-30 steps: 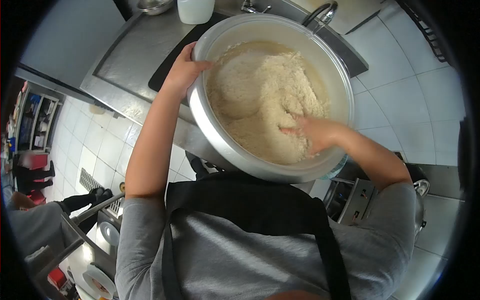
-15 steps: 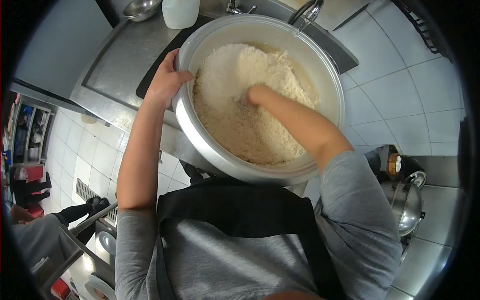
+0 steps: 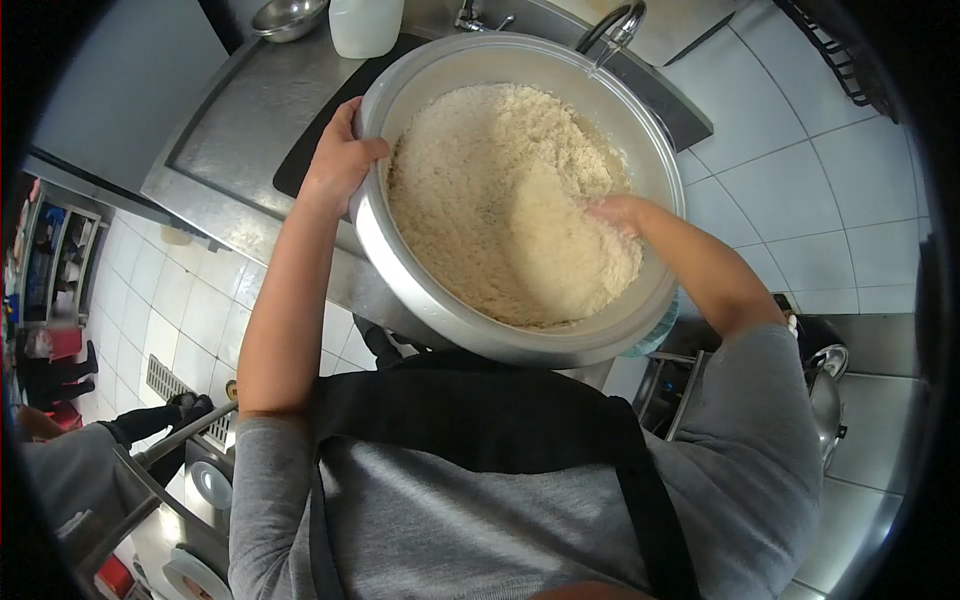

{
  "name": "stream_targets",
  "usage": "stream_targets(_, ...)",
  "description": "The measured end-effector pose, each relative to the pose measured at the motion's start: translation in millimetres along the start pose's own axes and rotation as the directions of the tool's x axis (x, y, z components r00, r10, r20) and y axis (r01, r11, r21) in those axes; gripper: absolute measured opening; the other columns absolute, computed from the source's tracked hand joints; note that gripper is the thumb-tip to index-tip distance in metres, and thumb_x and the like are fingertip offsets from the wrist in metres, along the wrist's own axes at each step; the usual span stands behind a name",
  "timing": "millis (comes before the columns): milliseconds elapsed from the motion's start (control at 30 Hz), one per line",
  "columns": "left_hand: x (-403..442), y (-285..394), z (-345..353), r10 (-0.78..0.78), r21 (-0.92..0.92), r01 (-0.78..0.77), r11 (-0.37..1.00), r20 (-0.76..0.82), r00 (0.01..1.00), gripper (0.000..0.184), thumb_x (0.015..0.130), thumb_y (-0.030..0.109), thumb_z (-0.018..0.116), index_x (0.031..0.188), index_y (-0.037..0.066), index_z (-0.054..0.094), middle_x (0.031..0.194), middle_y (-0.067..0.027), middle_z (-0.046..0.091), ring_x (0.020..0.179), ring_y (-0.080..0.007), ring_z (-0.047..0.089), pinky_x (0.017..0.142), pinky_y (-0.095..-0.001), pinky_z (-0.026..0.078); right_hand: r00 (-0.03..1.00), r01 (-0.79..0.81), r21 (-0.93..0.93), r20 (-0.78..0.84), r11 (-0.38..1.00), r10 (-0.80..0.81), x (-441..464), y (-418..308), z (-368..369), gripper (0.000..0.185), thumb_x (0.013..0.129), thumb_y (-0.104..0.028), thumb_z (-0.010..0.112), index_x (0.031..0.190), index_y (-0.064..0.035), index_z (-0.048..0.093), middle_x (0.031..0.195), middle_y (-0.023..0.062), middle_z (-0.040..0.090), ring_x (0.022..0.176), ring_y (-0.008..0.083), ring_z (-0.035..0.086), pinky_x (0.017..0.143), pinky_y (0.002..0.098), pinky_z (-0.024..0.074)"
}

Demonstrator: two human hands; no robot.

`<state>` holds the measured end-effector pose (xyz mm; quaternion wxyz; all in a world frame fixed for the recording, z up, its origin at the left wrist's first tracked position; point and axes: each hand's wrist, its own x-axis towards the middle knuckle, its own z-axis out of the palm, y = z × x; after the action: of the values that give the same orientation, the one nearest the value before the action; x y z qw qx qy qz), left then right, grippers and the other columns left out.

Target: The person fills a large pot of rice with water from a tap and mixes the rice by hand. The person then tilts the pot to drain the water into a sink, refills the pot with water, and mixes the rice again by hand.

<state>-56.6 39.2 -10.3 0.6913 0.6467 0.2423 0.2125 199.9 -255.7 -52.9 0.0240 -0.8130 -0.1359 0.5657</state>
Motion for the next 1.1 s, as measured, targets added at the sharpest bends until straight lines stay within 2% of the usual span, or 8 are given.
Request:
stream_targets(200,-2,4,4,0.008,0.071,-0.008,0.997,-0.006,1.000,0.074,0.064,0.002,0.058,0.133,-0.006,0.032,0.119,-0.0221,0.049,0.107,-0.0282,0.051,0.094,-0.0322,0.039,0.944,0.314,0.695,-0.154,0.647,-0.292,-35,-78,63,0.074,0.088,-0.061,0.034,0.145,-0.0201,0.010,0.151,0.0096,-0.005,0.139,0.0282,-0.001,0.103,0.0659,0.0079)
stream_targets(267,-3,4,2,0.012,0.082,-0.012,0.997,0.002,1.000,0.073,0.065,0.003,0.057,0.133,-0.005,0.033,0.119,-0.0218,0.048,0.106,-0.0280,0.051,0.095,-0.0324,0.038,0.884,0.412,0.735,-0.181,0.539,-0.430,7,-84,24,0.061,0.093,-0.050,0.037,0.141,-0.0129,0.027,0.145,0.0156,0.027,0.134,0.0309,0.024,0.103,0.0614,0.0229)
stream_targets(333,-1,2,1,0.002,0.106,-0.002,0.994,-0.002,1.000,0.073,0.065,0.003,0.058,0.133,-0.005,0.033,0.118,-0.0219,0.048,0.107,-0.0281,0.051,0.095,-0.0324,0.038,0.783,0.619,0.533,-0.479,0.577,-0.397,24,-96,-10,0.041,0.095,-0.035,0.042,0.124,-0.0063,0.047,0.116,0.0139,0.058,0.108,0.0289,0.054,0.092,0.0487,0.0420)
stream_targets(400,-2,4,2,-0.026,0.112,0.024,0.993,0.011,1.000,0.072,0.065,0.003,0.058,0.132,-0.005,0.033,0.118,-0.0212,0.049,0.107,-0.0282,0.050,0.095,-0.0323,0.038,0.080,0.347,-0.710,-0.629,0.613,-0.773,99,-87,-59,0.026,0.093,-0.020,0.043,0.104,-0.0023,0.058,0.084,0.0115,0.064,0.077,0.0269,0.061,0.073,0.0415,0.0480)
stream_targets(533,-7,11,4,-0.024,0.135,0.027,0.991,-0.024,0.999,0.072,0.064,0.002,0.058,0.131,-0.004,0.035,0.118,-0.0194,0.049,0.107,-0.0283,0.049,0.096,-0.0322,0.037,0.328,0.603,-0.499,-0.556,0.622,-0.764,106,-142,-66,0.038,0.084,-0.033,0.056,0.100,0.0008,0.061,0.087,0.0202,0.064,0.080,0.0316,0.062,0.072,0.0386,0.0485)
stream_targets(700,5,1,-4,0.000,0.102,-0.002,0.995,0.024,1.000,0.076,0.061,0.001,0.060,0.132,-0.005,0.034,0.118,-0.0204,0.050,0.106,-0.0282,0.052,0.094,-0.0317,0.039,0.669,0.440,-0.629,-0.246,0.641,-0.701,51,-190,12,0.073,0.065,-0.056,0.070,0.104,0.0040,0.060,0.108,0.0255,0.059,0.101,0.0347,0.058,0.085,0.0368,0.0466)
stream_targets(900,5,0,-3,0.009,0.070,-0.009,0.998,0.005,1.000,0.078,0.059,0.000,0.061,0.132,-0.007,0.033,0.117,-0.0211,0.051,0.104,-0.0280,0.053,0.092,-0.0316,0.040,0.632,0.550,-0.746,0.077,0.376,-0.771,5,-97,54,0.036,0.080,0.000,0.054,0.116,0.0000,0.056,0.133,0.0222,0.040,0.121,0.0343,0.043,0.102,0.0386,0.0366)
stream_targets(1100,0,4,1,-0.007,0.086,0.006,0.996,0.011,1.000,0.074,0.061,0.001,0.058,0.131,-0.003,0.035,0.115,-0.0188,0.051,0.105,-0.0277,0.051,0.094,-0.0313,0.038,0.732,0.223,-0.413,-0.527,0.883,-0.431,-17,-84,-12,0.035,0.087,-0.034,0.055,0.106,-0.0057,0.064,0.110,0.0172,0.061,0.102,0.0273,0.057,0.087,0.0356,0.0460)
